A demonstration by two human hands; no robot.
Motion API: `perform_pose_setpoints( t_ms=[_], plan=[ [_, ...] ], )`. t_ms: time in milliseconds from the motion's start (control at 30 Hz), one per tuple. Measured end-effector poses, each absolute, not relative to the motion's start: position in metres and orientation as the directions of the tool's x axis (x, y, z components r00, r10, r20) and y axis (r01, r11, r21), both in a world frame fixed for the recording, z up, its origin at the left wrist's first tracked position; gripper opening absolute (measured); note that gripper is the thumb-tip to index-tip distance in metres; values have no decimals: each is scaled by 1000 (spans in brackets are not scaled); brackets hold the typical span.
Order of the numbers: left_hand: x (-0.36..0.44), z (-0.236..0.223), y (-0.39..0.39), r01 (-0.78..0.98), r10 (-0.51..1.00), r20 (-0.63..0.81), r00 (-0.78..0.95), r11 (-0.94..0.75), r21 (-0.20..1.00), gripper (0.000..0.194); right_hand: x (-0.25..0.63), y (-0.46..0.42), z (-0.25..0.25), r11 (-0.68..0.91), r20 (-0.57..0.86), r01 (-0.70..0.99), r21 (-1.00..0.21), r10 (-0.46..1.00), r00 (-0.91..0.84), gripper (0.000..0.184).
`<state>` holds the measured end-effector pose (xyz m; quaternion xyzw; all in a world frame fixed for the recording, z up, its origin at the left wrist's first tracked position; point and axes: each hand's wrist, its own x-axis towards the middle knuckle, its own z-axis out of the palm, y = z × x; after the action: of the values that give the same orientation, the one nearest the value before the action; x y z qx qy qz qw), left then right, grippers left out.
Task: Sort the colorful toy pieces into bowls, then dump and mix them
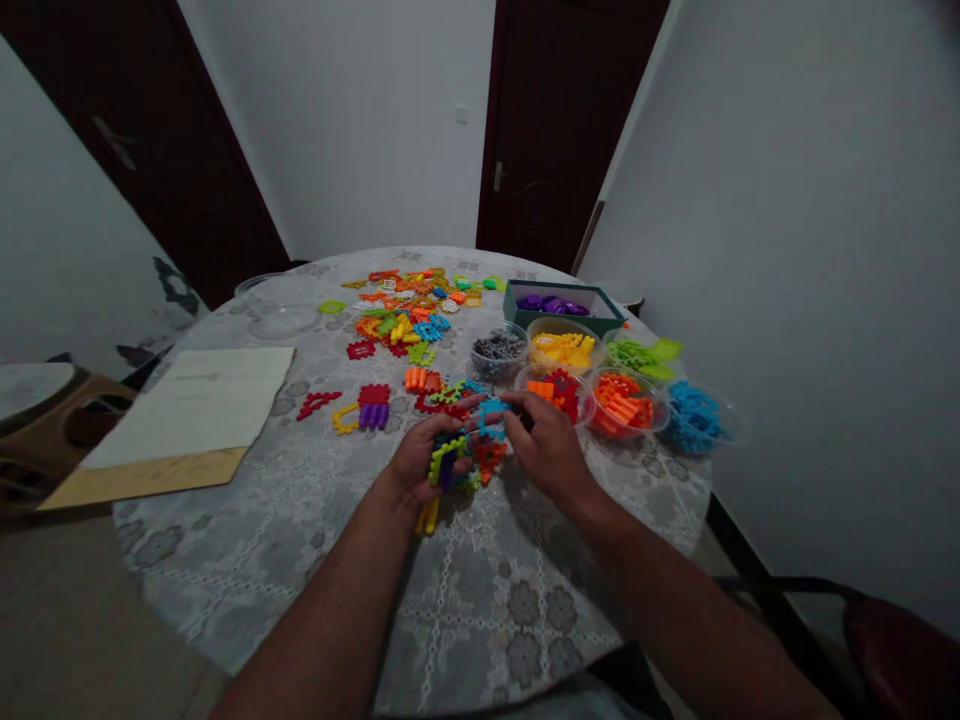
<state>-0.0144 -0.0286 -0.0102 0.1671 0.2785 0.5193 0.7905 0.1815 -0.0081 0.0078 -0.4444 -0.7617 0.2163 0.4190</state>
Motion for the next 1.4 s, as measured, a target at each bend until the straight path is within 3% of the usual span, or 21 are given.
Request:
perform_pose_setpoints(
  t_ms=[133,333,533,633,733,867,1000,1167,1400],
  plan=[
    [-18,-7,-27,-741,908,-321,271,410,532,61,233,-8,25,426,459,524,-737,885,-75,30],
    [-21,-5,-22,-795,924,-327,198,346,498,48,357,11,47,227,556,723,-652,791,254,36],
    [-18,-6,-26,-852,919,-321,228,348,391,39,449,43,28,-20,536,890,-456,792,292,34],
    [-19,-9,-25,-877,924,-337,181,306,370,37,435,42,22,37,653,929,-367,721,230,34],
    [-18,-10,-25,-888,925,-344,161,288,359,35,375,18,25,240,682,885,-398,723,111,32],
    [-16,-10,-24,-888,921,-368,127,271,371,31,266,-27,27,581,532,632,-513,793,-297,28],
    [-12,-13,-21,-875,927,-375,25,201,440,27,182,-51,11,748,484,372,-550,648,-588,37],
    [-8,-21,-17,-842,916,-378,-134,96,530,30,138,-45,-13,682,464,427,-594,724,-511,25],
    [5,-27,-17,-839,941,-291,-170,16,544,35,141,-32,-17,574,491,377,-727,818,-299,9]
  ],
)
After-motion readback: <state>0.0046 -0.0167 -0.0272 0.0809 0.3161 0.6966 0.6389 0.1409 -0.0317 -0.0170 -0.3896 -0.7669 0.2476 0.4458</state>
